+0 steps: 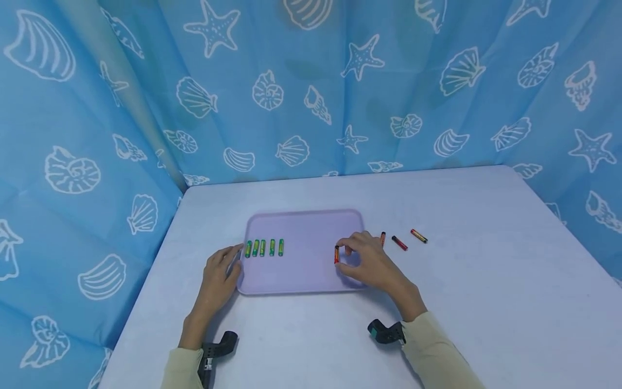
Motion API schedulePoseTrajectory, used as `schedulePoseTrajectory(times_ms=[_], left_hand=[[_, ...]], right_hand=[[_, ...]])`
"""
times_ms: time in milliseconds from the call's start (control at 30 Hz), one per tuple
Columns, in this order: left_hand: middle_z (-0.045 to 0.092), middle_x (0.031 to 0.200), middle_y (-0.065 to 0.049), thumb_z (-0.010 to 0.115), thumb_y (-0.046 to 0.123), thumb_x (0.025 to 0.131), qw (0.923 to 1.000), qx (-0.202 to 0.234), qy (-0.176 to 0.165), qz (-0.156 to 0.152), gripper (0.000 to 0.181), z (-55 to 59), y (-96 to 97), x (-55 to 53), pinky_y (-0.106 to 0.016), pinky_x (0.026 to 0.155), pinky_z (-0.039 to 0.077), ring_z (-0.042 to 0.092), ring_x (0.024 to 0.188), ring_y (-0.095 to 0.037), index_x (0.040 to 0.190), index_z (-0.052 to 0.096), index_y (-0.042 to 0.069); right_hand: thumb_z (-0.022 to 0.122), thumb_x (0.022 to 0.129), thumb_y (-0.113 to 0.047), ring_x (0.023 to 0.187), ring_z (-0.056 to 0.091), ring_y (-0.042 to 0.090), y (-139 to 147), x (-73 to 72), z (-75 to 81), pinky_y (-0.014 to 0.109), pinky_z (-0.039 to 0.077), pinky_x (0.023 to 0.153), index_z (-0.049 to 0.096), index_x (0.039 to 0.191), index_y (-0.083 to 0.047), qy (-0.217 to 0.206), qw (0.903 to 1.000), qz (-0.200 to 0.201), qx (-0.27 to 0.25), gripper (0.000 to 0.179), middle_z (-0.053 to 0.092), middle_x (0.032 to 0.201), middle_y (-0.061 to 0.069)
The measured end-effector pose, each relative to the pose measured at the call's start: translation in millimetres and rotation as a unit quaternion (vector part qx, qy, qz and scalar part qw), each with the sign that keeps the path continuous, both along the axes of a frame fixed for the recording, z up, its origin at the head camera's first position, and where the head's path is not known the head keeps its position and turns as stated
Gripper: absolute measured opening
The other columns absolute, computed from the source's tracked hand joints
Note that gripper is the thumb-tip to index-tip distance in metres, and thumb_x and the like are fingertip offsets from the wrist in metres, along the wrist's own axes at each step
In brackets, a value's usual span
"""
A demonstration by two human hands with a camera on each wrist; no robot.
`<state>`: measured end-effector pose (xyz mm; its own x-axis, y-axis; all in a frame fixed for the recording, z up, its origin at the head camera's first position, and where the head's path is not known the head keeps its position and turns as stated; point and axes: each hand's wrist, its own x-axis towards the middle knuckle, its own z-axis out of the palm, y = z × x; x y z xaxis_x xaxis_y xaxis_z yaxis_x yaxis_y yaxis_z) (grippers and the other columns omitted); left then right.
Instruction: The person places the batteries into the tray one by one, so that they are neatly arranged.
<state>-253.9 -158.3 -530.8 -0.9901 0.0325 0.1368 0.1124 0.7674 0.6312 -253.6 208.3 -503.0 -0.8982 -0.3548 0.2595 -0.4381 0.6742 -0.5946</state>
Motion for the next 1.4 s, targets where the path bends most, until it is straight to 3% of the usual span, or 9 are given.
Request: schedulePoseTrajectory(times_ms=[100, 200, 567, 800, 1067, 1400], left_hand=[[0.045, 0.148, -0.011, 0.048, 0.023, 0.104, 1.0000, -0.004, -0.003, 0.005, 0.045, -2.4, -0.3, 0.6, -0.055, 0.119, 0.018, 0.028, 0.144, -0.033, 0.148, 0.050, 0.014], [0.046, 0.148, -0.011, 0.048, 0.023, 0.103, 0.9999, -0.009, -0.005, 0.008, 0.045, -3.5, -0.8, 1.8, -0.055, 0.119, 0.018, 0.029, 0.143, -0.033, 0.148, 0.050, 0.015], [0.048, 0.145, -0.014, 0.051, 0.021, 0.103, 0.9997, -0.010, 0.021, 0.001, 0.044, -0.3, -5.9, 0.1, -0.056, 0.117, 0.022, 0.031, 0.141, -0.036, 0.146, 0.052, 0.012], [0.047, 0.146, -0.012, 0.050, 0.022, 0.103, 1.0000, -0.005, 0.002, 0.000, 0.045, -1.9, -2.6, 1.0, -0.054, 0.118, 0.020, 0.030, 0.143, -0.034, 0.147, 0.051, 0.013], [0.051, 0.141, -0.014, 0.052, 0.020, 0.102, 0.9990, -0.010, 0.043, -0.012, 0.044, 2.6, -6.0, -2.6, -0.056, 0.116, 0.025, 0.035, 0.139, -0.036, 0.145, 0.053, 0.010], [0.049, 0.144, -0.012, 0.051, 0.022, 0.103, 0.9998, 0.006, 0.018, -0.007, 0.044, 0.3, -2.4, -2.1, -0.053, 0.118, 0.020, 0.031, 0.142, -0.033, 0.146, 0.052, 0.013]], right_hand=[[0.083, 0.080, -0.017, 0.098, 0.048, 0.019, -3, 0.5, -1.8, 0.056, 0.042, 0.095, 0.068, 0.118, -0.015, -0.002, 1.0000, -0.004, 0.007, 0.041, 0.057, 0.094, -0.003], [0.083, 0.080, -0.017, 0.098, 0.049, 0.020, -6, 0.8, -2.6, 0.044, 0.045, 0.083, 0.069, 0.118, -0.016, -0.001, 0.9999, -0.004, 0.012, 0.040, 0.057, 0.095, -0.003], [0.084, 0.081, -0.018, 0.095, 0.051, 0.021, -26, -12.4, -1.1, 0.046, 0.041, 0.086, 0.069, 0.117, -0.012, 0.033, 0.9992, 0.018, 0.011, 0.040, 0.059, 0.091, -0.001], [0.082, 0.081, -0.017, 0.094, 0.048, 0.019, -43, -21.2, 0.8, 0.046, 0.038, 0.085, 0.070, 0.116, -0.011, 0.036, 0.9988, 0.031, 0.006, 0.038, 0.057, 0.089, -0.001], [0.082, 0.082, -0.018, 0.094, 0.048, 0.021, -62, -32.2, 5.4, 0.044, 0.035, 0.087, 0.070, 0.116, -0.011, 0.035, 0.9990, 0.029, 0.003, 0.038, 0.058, 0.090, 0.002], [0.081, 0.083, -0.022, 0.095, 0.047, 0.019, -74, -44.7, 3.0, 0.041, 0.034, 0.085, 0.070, 0.116, -0.011, 0.023, 0.9988, 0.036, 0.026, 0.036, 0.058, 0.090, 0.001]])
